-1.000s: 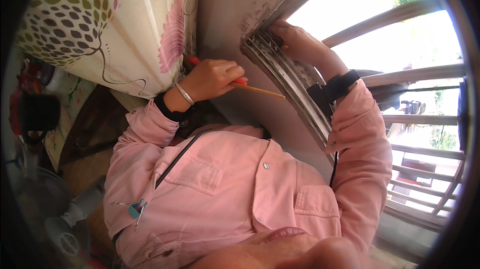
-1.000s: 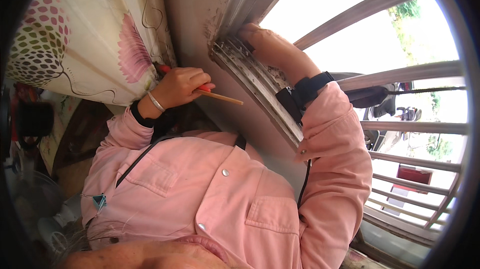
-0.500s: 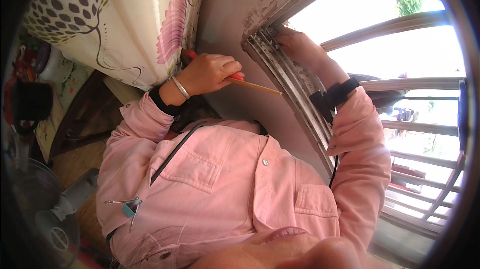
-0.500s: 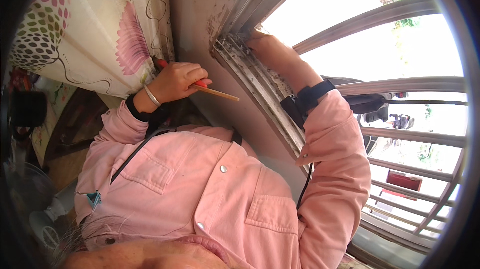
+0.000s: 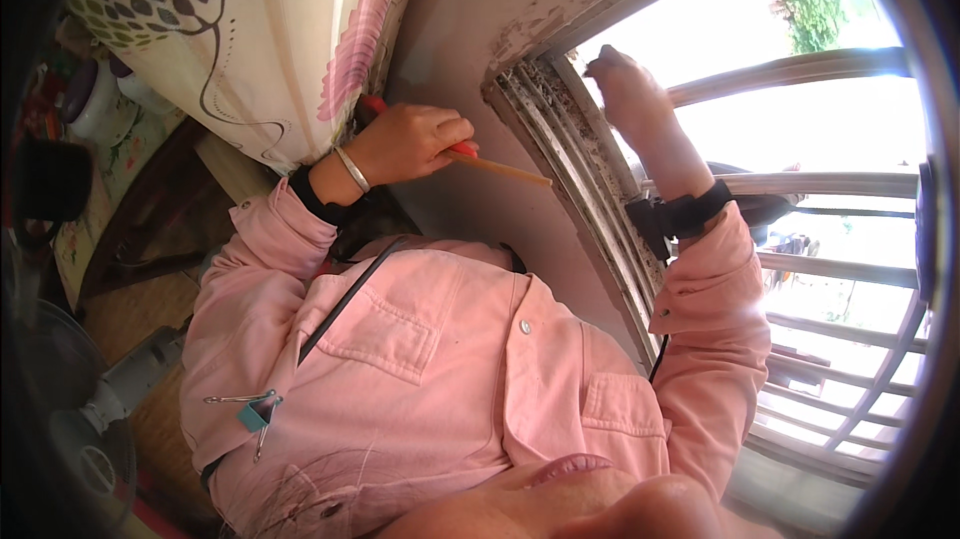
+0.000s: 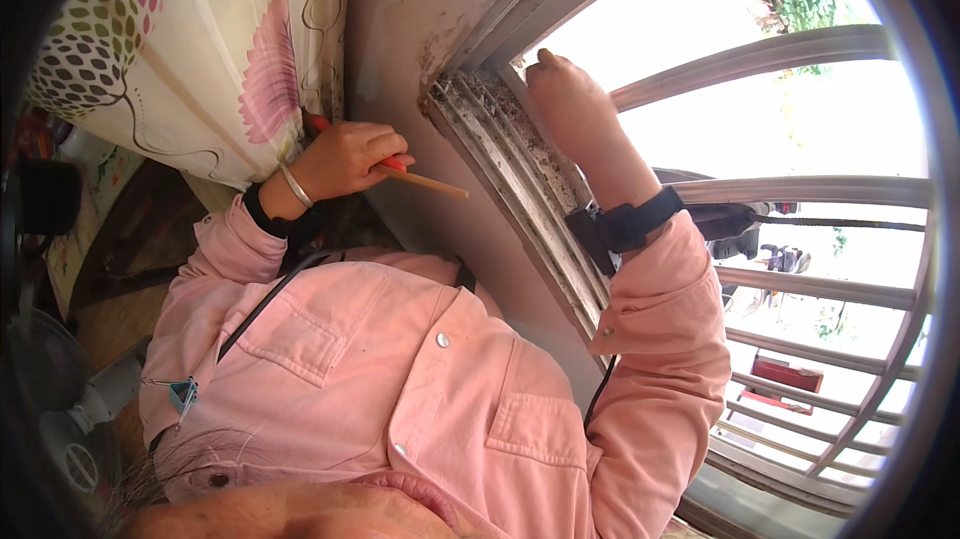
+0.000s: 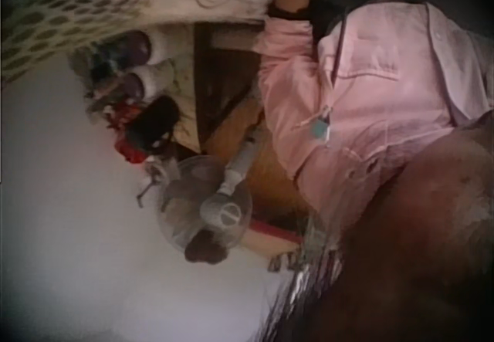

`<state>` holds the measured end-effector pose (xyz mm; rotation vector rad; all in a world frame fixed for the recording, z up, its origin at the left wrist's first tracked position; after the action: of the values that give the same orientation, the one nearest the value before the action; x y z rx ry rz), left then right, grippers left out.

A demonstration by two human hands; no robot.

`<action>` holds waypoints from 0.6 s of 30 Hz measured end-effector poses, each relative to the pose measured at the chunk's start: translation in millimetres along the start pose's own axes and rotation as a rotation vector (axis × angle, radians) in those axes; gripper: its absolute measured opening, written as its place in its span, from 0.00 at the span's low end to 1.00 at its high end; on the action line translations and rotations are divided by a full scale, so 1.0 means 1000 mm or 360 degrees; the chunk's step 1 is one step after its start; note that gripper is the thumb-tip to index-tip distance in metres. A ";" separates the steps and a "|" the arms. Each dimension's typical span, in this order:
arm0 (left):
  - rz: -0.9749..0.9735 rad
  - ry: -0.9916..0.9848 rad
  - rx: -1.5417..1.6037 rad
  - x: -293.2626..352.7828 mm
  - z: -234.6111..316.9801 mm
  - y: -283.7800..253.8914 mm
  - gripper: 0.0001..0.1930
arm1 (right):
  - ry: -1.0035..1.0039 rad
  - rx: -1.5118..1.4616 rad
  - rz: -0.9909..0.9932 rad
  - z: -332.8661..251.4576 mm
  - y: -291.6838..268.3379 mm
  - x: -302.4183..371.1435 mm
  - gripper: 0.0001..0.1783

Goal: The person moves a fan and picks up a small brush, then walks to a window and scrubs the metal window frame and sill with the brush. The person repeatedly brushes along the frame and sill, occasionally adjusting the curtain to reach different sections.

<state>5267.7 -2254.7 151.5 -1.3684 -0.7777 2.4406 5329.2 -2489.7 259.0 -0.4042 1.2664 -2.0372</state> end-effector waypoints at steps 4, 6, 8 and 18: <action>-0.0070 -0.0034 -0.0051 0.003 0.000 0.002 0.10 | 0.0262 0.0053 0.0207 0.006 -0.006 -0.004 0.08; -0.0055 -0.0062 -0.0055 0.004 0.000 0.002 0.10 | 0.0229 -0.0051 0.0066 0.004 -0.002 -0.005 0.09; -0.0018 -0.0066 -0.0038 0.004 0.001 0.002 0.10 | 0.0222 -0.0274 0.0013 0.000 0.000 -0.005 0.11; 0.0018 -0.0050 -0.0054 0.002 0.002 -0.001 0.10 | 0.0339 -0.1044 -0.0031 -0.023 0.003 -0.013 0.20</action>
<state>5265.3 -2253.8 151.0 -1.3531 -0.8242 2.4741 5326.4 -2466.5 246.4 -0.5007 2.0673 -1.6658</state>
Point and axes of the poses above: each hand's wrist, its own x-axis away from the middle knuckle, its own y-axis out of the palm, z = x × y, the point moved 2 cm from there along -x, towards the middle knuckle, and after that the axes turned 6 degrees about z, right-handed, at the moved point
